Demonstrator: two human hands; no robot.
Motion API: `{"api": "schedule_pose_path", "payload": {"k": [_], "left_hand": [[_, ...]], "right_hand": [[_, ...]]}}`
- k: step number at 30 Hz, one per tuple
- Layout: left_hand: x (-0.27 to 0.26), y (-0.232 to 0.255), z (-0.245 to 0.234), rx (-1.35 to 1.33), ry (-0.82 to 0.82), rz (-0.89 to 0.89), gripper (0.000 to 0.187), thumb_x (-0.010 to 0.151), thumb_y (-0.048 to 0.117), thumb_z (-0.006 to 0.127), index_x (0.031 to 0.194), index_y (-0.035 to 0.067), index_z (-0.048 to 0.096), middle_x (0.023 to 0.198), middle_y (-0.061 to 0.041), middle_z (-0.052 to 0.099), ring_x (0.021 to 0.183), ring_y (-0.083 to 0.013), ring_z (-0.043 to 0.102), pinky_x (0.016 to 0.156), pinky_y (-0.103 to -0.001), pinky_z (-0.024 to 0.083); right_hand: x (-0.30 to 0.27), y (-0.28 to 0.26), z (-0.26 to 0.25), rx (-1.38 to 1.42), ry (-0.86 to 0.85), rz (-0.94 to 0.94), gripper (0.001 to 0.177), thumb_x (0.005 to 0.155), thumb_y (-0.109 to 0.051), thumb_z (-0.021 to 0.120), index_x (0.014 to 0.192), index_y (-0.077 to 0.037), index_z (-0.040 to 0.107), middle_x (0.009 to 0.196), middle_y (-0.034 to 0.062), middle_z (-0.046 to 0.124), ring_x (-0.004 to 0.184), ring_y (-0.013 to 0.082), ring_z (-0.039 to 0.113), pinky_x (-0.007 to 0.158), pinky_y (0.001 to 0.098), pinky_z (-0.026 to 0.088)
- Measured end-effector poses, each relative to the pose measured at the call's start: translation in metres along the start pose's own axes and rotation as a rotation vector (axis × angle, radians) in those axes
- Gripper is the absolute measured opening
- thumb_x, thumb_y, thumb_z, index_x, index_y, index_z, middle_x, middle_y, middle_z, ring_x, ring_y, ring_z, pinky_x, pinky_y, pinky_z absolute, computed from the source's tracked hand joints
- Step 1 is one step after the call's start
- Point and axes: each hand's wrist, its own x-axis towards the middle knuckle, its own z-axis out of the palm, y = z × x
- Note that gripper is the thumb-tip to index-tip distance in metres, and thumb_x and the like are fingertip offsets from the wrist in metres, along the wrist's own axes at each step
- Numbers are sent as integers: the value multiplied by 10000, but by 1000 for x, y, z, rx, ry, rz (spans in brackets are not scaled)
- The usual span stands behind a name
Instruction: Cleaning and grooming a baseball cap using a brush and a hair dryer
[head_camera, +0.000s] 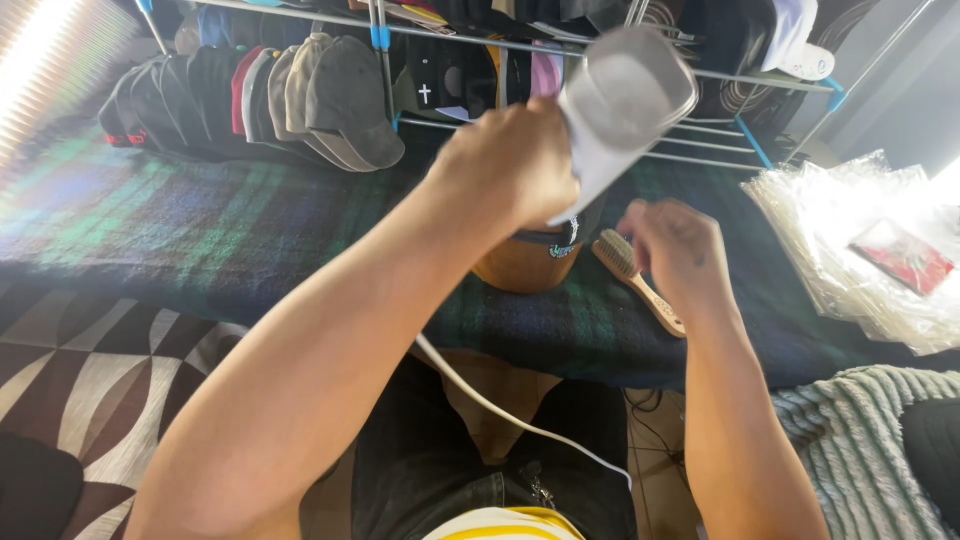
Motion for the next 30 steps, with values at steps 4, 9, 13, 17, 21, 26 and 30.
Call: {"api": "schedule_pose_path", "payload": {"k": [4, 9, 13, 17, 21, 26, 30], "left_hand": [[-40, -19, 38, 39, 147, 152, 501, 817, 392, 548, 1133, 5, 583, 1055, -225, 724, 946, -481, 720, 824, -637, 570], [-69, 1, 93, -259, 230, 128, 495, 896, 313, 602, 1194, -33, 411, 1149, -293, 585, 826, -576, 691, 785, -656, 574], [-52, 20, 155, -360, 382, 281, 619, 815, 275, 618, 1300, -47, 407, 1115, -239, 525, 786, -543, 670, 625, -619, 568], [-52, 33, 160, -369, 366, 571, 686, 831, 138, 570, 1431, -141, 389, 1401, -309, 389, 1064, -555, 591, 787, -579, 545], [-26, 27, 176, -405, 867, 751, 436, 730, 131, 690, 1153, 39, 644, 1319, -227, 555, 1000, -454, 677, 772, -513, 572], [39, -74, 210, -342, 1126, 360, 504, 926, 280, 636, 1348, 24, 535, 1306, -216, 568, 1218, -415, 595, 985, -486, 511], [64, -120, 226, -456, 953, 298, 775, 1020, 448, 588, 1560, -43, 326, 1495, -349, 415, 1339, -533, 465, 1011, -585, 473]], "right_hand": [[-52, 43, 13, 115, -268, -84, 349, 986, -250, 548, 967, -10, 802, 611, 192, 728, 618, 298, 719, 648, 395, 557], [-89, 25, 28, 387, -351, -176, 585, 1010, -280, 560, 1525, -41, 418, 1099, 193, 672, 1011, 204, 604, 864, 492, 589], [-88, 30, 27, 765, -149, -204, 411, 1037, -172, 473, 1382, 43, 537, 1130, 222, 716, 1015, 310, 712, 856, 517, 622], [-63, 29, 4, 702, 94, 22, 280, 1051, -367, 555, 1096, -91, 532, 618, 97, 521, 305, 226, 518, 145, 316, 339], [-1, 67, -22, 520, 132, -125, 326, 1062, -320, 628, 999, -2, 668, 598, 179, 639, 434, 212, 628, 319, 328, 483], [21, 4, -48, 276, -41, 80, 415, 992, -373, 665, 1084, 13, 543, 552, 294, 605, 457, 354, 658, 359, 427, 508], [52, -20, -48, 227, -208, -107, 598, 935, -262, 698, 1405, -3, 433, 1026, 264, 649, 447, 304, 640, 311, 392, 549]]}}
